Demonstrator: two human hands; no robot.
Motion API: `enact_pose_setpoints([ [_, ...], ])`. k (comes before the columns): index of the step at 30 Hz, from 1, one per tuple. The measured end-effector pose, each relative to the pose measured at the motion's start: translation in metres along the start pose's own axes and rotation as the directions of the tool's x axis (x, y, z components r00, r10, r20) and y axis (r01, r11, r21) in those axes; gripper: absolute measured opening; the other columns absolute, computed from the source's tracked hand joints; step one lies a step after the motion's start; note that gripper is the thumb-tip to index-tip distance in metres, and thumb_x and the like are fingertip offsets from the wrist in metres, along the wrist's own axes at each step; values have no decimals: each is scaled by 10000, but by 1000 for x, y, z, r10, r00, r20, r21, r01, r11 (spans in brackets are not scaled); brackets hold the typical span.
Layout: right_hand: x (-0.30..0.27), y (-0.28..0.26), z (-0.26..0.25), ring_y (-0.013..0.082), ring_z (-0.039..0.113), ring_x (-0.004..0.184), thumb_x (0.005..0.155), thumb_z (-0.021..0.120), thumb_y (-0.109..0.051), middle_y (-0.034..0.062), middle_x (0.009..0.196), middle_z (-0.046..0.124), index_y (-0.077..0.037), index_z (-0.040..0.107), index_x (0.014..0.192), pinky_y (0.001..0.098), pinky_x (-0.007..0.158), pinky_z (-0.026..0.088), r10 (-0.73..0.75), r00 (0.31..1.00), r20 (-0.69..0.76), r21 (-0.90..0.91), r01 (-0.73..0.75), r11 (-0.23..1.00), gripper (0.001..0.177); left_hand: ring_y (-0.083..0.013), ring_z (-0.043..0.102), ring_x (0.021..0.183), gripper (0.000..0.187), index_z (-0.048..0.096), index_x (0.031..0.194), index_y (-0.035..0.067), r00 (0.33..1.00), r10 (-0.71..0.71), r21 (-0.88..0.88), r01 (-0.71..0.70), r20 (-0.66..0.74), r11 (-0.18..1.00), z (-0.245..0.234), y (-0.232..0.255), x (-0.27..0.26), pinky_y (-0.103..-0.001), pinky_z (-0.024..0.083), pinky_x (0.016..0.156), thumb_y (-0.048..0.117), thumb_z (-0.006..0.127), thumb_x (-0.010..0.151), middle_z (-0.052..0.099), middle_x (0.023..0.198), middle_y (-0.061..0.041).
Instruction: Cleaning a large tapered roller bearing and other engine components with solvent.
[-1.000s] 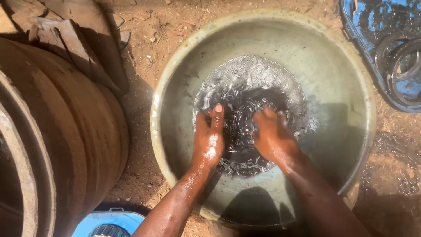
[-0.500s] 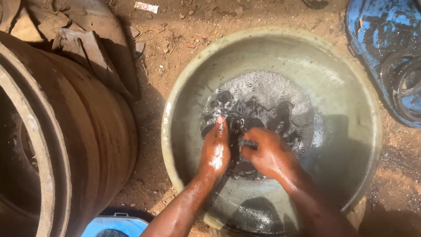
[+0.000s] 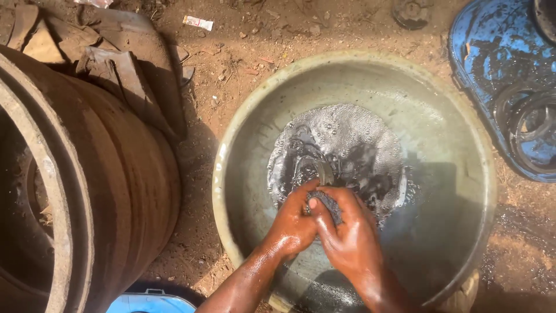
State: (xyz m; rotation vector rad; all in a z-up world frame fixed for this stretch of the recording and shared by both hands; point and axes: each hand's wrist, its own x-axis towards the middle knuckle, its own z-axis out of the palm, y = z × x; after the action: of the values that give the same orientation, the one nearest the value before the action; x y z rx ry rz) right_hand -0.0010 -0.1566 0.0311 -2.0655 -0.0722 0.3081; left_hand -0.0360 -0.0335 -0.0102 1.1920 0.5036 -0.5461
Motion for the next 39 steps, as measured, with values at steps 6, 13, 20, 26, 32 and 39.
enact_pose_setpoints([
  [6, 70, 54, 7, 426, 680, 940, 966, 753, -254, 278, 1083, 651, -10, 657, 1179, 498, 811, 552, 244, 968, -63, -291, -251, 923, 338, -129, 624, 883, 459, 648, 1193, -2, 998, -65, -35, 65, -16, 997, 0, -16, -7, -321, 542, 809, -142, 579, 761, 669, 998, -80],
  [13, 32, 78, -4, 416, 537, 1079, 765, 755, -94, 206, 1178, 533, -39, 606, 1177, 535, 881, 485, 115, 938, 328, -593, 110, 797, 442, -114, 595, 782, 278, 632, 1084, 53, 970, -212, -226, 181, -120, 957, -6, 15, -11, -274, 498, 693, 69, 711, 818, 643, 860, -8],
  [20, -15, 57, 4, 375, 566, 1208, 815, 670, -22, 154, 1325, 533, -119, 533, 1289, 462, 1042, 487, 339, 775, 533, -621, 86, 779, 503, -107, 515, 696, 309, 641, 909, 33, 957, -185, -250, 128, -223, 960, 0, 11, -5, -275, 442, 645, 324, 625, 1012, 610, 749, -3],
  [26, -5, 44, -10, 366, 701, 1033, 861, 658, -26, 185, 1166, 683, -36, 562, 1285, 442, 905, 549, 283, 959, -26, 41, -282, 959, 435, -109, 567, 805, 129, 625, 1015, 41, 994, -71, 21, 73, -85, 997, -4, 1, -1, -286, 487, 730, 146, 681, 965, 634, 854, 0],
  [32, -22, 32, 14, 389, 563, 1110, 871, 697, -104, 217, 1184, 580, -64, 632, 1158, 464, 993, 409, -274, 962, 1, -284, 263, 922, 296, -249, 680, 883, 246, 600, 1077, 65, 984, -36, 475, 116, -173, 872, 0, 10, -1, -396, 518, 799, 108, 724, 869, 684, 937, -114],
  [39, 86, 73, 24, 366, 572, 1156, 1002, 626, -84, 218, 1200, 585, -16, 594, 1205, 496, 1025, 435, 36, 999, 9, -213, -33, 977, 217, -227, 659, 803, 134, 628, 888, 36, 977, 4, 523, 110, -212, 845, -20, -27, 4, -393, 523, 746, -44, 608, 782, 671, 816, -121],
])
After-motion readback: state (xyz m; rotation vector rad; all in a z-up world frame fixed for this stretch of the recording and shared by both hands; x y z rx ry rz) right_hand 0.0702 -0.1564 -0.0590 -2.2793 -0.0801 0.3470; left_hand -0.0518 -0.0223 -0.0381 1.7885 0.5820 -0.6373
